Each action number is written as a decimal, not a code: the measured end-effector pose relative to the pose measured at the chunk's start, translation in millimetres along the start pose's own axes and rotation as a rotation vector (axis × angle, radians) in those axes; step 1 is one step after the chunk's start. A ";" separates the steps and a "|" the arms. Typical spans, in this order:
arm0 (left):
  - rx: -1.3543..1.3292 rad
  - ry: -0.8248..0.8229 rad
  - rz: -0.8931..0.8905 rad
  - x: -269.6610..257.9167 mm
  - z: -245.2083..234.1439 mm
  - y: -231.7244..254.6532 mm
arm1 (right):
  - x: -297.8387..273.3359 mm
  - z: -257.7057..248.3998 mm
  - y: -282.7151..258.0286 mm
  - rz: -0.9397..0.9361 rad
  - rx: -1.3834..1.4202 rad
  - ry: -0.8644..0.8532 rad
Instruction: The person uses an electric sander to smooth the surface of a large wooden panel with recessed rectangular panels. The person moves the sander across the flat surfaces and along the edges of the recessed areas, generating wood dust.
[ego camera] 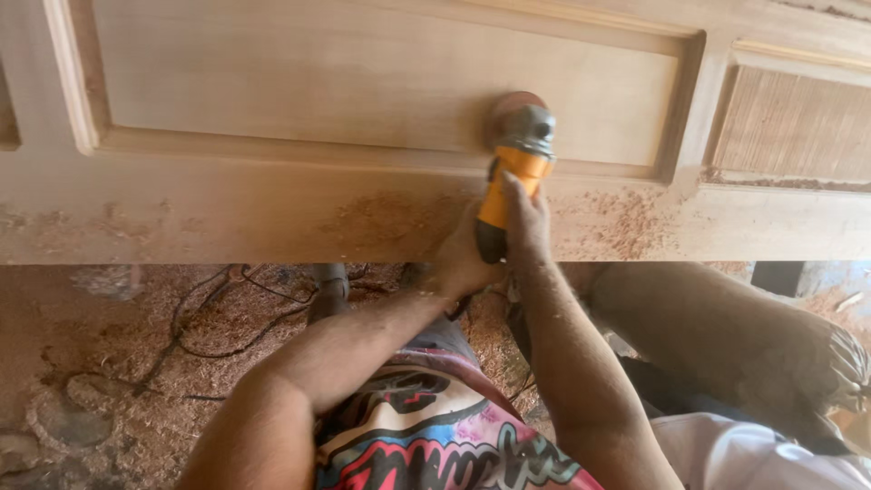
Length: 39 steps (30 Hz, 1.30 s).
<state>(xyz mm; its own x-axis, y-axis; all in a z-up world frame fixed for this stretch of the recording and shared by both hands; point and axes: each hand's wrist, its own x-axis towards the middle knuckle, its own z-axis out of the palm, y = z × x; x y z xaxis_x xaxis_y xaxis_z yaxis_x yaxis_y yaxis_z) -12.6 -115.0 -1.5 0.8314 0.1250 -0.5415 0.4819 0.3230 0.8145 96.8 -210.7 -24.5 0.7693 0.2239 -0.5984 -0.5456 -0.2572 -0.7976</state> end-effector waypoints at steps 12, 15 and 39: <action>-0.055 0.349 -0.072 -100.9 -200.0 -26.2 | -60.4 265.1 13.3 0.007 -0.287 -0.366; -0.031 0.506 0.166 -114.8 -222.2 -43.0 | -67.3 297.5 5.5 -0.033 -0.517 -0.465; -0.313 0.448 0.184 -53.9 -186.6 -7.7 | -14.5 271.0 -12.5 -0.151 -0.558 -0.407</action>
<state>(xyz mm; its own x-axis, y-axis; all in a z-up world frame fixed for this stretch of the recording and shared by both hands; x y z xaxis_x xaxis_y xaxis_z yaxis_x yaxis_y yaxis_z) -112.8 50.8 -17.5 0.6628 0.5686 -0.4873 0.1789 0.5117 0.8404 2.3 44.0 -26.4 0.5783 0.6011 -0.5516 -0.1070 -0.6144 -0.7817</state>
